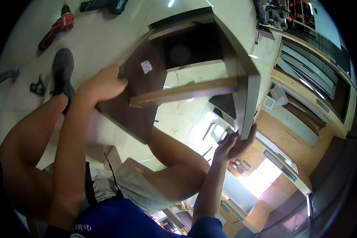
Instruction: The person measures and marks a wooden board with a ruler and pencil, then uses a cordless drill to create holes. They flip the board and continue drilling additional holes, handling the board and tools throughout the process.
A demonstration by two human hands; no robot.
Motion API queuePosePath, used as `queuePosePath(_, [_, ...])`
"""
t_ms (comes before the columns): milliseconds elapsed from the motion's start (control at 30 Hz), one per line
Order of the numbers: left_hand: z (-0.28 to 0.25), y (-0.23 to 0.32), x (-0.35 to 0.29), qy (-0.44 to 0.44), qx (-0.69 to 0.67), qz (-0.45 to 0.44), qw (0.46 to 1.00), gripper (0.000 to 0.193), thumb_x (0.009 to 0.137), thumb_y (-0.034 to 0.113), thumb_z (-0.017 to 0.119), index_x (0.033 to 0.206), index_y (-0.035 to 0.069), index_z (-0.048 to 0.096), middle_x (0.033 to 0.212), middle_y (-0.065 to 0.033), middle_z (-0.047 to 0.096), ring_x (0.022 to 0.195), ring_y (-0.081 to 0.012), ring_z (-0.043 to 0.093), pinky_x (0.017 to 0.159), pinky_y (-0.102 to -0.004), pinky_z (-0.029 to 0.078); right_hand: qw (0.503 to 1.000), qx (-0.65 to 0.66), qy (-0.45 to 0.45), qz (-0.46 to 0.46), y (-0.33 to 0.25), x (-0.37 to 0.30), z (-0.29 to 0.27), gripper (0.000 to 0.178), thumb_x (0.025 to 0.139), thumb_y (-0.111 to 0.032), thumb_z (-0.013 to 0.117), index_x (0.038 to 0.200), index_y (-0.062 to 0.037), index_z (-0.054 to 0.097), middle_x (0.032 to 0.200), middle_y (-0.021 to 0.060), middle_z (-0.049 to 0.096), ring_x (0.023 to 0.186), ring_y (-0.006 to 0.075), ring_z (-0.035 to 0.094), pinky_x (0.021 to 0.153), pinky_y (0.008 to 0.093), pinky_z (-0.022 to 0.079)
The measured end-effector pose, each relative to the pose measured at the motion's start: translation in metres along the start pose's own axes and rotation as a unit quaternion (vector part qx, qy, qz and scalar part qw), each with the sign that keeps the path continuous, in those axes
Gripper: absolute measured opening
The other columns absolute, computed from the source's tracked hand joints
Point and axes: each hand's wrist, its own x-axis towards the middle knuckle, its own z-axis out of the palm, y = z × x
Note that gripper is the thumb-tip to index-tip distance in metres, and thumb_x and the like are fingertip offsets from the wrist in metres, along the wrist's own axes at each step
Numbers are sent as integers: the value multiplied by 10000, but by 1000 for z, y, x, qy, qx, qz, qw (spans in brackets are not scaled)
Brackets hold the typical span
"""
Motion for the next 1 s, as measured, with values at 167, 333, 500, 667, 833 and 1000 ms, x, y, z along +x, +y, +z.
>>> queuePosePath(167, [24, -17, -5, -12, -44, -26, 999, 517, 887, 203, 585, 1299, -65, 425, 1185, -326, 587, 1146, -467, 550, 985, -471, 430, 992, 59, 18, 108, 6, -31, -12, 688, 1023, -470, 353, 1415, 95, 329, 1380, 228, 444, 1235, 320, 512, 1035, 423, 420])
queuePosePath(333, [20, -31, -5, -23, -103, -52, 993, 507, 867, 129, 600, 1305, -52, 421, 1147, -341, 587, 1117, -471, 559, 950, -478, 440, 941, 290, 52, 167, -14, -35, 0, 687, 1000, -541, 335, 1425, -4, 392, 1437, 156, 442, 1360, 318, 401, 1153, 485, 287])
queuePosePath(500, [18, -41, 14, -74, -110, -70, 989, 548, 859, 107, 626, 1339, -26, 396, 1118, -325, 601, 1086, -455, 582, 904, -465, 458, 929, 300, -89, 196, -2, -72, -43, 619, 1002, -495, 378, 1450, -69, 396, 1448, 139, 445, 1337, 306, 428, 1110, 436, 350])
queuePosePath(667, [27, -52, 16, -59, -73, -62, 994, 556, 862, 99, 642, 1351, 15, 392, 1112, -285, 621, 1067, -442, 596, 899, -454, 465, 906, 316, -75, 272, -14, -85, -60, 602, 1005, -456, 366, 1436, -38, 410, 1427, 165, 464, 1301, 303, 463, 1072, 429, 388])
queuePosePath(833, [24, -55, 22, -66, -85, -52, 993, 538, 869, 111, 643, 1339, -4, 408, 1198, -292, 594, 1152, -434, 566, 964, -433, 442, 851, 369, -85, 365, -7, -102, -63, 586, 1008, -417, 354, 1421, -7, 423, 1406, 192, 483, 1264, 300, 498, 1034, 422, 427])
queuePosePath(1000, [19, -71, 28, -65, -63, -69, 993, 645, 867, 200, 689, 1387, -43, 396, 1340, -281, 530, 1281, -373, 503, 1052, -398, 392, 677, 406, -103, 605, -14, -175, -120, 594, 988, -402, 358, 1401, 18, 436, 1375, 205, 510, 1228, 312, 530, 1019, 428, 448])
